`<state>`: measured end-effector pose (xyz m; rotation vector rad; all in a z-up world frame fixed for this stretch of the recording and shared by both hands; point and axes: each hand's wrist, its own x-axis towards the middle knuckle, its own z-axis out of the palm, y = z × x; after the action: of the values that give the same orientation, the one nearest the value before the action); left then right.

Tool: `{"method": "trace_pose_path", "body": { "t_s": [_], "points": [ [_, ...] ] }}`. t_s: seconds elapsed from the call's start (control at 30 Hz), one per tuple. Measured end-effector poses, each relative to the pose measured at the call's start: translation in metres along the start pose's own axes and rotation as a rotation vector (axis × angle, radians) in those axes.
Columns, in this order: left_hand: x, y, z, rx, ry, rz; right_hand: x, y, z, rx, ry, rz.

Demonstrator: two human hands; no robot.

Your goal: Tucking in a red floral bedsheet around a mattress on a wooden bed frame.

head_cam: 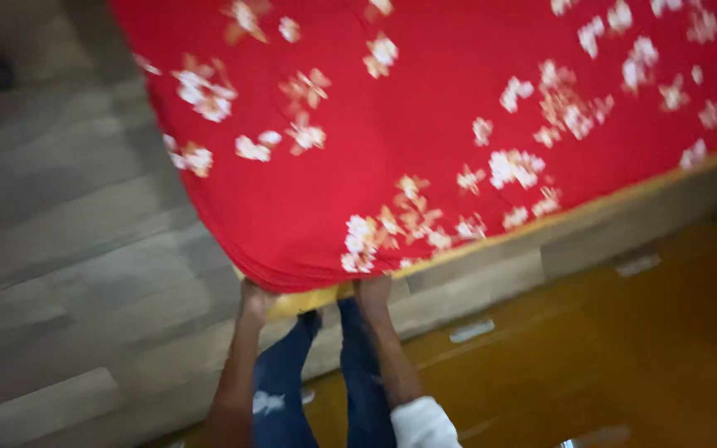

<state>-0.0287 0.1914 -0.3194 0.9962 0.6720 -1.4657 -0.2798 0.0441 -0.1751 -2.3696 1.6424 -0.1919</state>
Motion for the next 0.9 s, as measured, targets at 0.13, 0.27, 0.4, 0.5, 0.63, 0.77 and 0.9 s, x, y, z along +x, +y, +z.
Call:
{"method": "trace_pose_path", "body": {
  "t_s": [0.13, 0.27, 0.4, 0.5, 0.63, 0.77, 0.9],
  "points": [
    [-0.068, 0.067, 0.068, 1.52, 0.304, 0.223, -0.006, -0.001, -0.009, 0.024, -0.072, -0.056],
    [-0.097, 0.083, 0.108, 1.244, 0.326, 0.627, -0.029, -0.028, -0.018, 0.056, -0.156, 0.037],
    [-0.098, 0.1, 0.126, 1.099, 0.386, 0.585, -0.055, -0.116, -0.026, 0.22, -0.257, 0.495],
    [-0.103, 0.122, 0.148, 0.654, 0.303, 0.622, -0.041, -0.22, -0.049, 0.395, -0.447, 0.343],
    [-0.079, 0.149, 0.164, 0.377, 0.148, 0.571, 0.009, -0.307, -0.023, 0.47, -0.413, 0.195],
    [-0.053, 0.189, 0.19, 0.501, -0.097, 0.149, 0.045, -0.335, 0.021, 0.287, -0.247, 0.182],
    [-0.032, 0.203, 0.197, 0.492, -0.075, -0.141, 0.039, -0.328, 0.077, 0.096, -0.156, 0.444]
  ]
}}
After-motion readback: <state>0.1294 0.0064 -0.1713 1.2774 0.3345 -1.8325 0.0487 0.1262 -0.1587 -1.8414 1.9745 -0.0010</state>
